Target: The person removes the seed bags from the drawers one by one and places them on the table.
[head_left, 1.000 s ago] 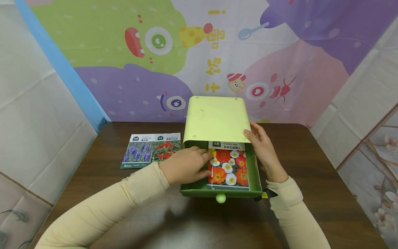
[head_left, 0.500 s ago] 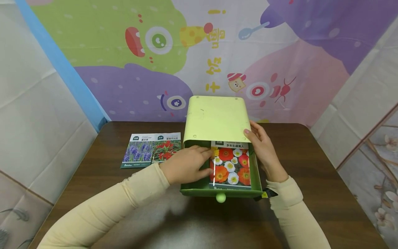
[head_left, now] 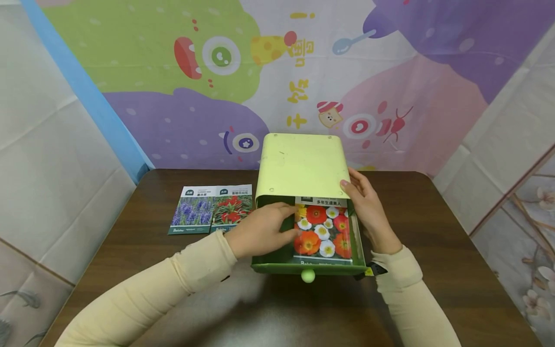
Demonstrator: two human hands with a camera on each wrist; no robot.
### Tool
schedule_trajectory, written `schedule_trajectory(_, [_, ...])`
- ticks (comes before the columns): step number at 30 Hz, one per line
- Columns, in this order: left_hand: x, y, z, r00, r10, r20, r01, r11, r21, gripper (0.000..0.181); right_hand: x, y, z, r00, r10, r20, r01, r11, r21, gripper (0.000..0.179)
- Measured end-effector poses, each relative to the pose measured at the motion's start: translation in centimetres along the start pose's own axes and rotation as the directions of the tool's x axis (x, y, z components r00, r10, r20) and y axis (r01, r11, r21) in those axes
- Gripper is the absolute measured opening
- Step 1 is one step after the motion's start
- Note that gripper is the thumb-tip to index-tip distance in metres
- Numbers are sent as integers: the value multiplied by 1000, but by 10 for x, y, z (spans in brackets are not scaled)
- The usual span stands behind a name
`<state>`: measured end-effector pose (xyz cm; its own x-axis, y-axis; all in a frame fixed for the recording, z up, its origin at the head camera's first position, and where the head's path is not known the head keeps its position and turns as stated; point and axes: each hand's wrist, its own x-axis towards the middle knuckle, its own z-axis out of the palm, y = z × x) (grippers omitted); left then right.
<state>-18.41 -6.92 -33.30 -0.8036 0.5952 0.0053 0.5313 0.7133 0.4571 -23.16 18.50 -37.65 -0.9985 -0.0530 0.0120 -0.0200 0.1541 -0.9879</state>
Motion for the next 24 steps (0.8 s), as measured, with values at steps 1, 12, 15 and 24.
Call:
schedule_trajectory(1, [0, 0, -1, 1000, -14, -1, 14, 999, -34, 53, 0, 0, 0, 1000, 0, 0, 0, 1000, 1, 66])
schedule_trajectory(12, [2, 0, -7, 993, -119, 25, 120, 926, -358, 44, 0, -1, 0, 1000, 16, -7, -16, 1000, 3, 66])
schedule_trajectory(15, [3, 1, -8, 988, -146, 48, 152, 881, -447, 46, 0, -1, 0, 1000, 13, -6, -13, 1000, 6, 66])
schedule_trajectory(24, [6, 2, -9, 971, -208, 120, 239, 791, -563, 52, 0, -2, 0, 1000, 14, -11, -14, 1000, -8, 68])
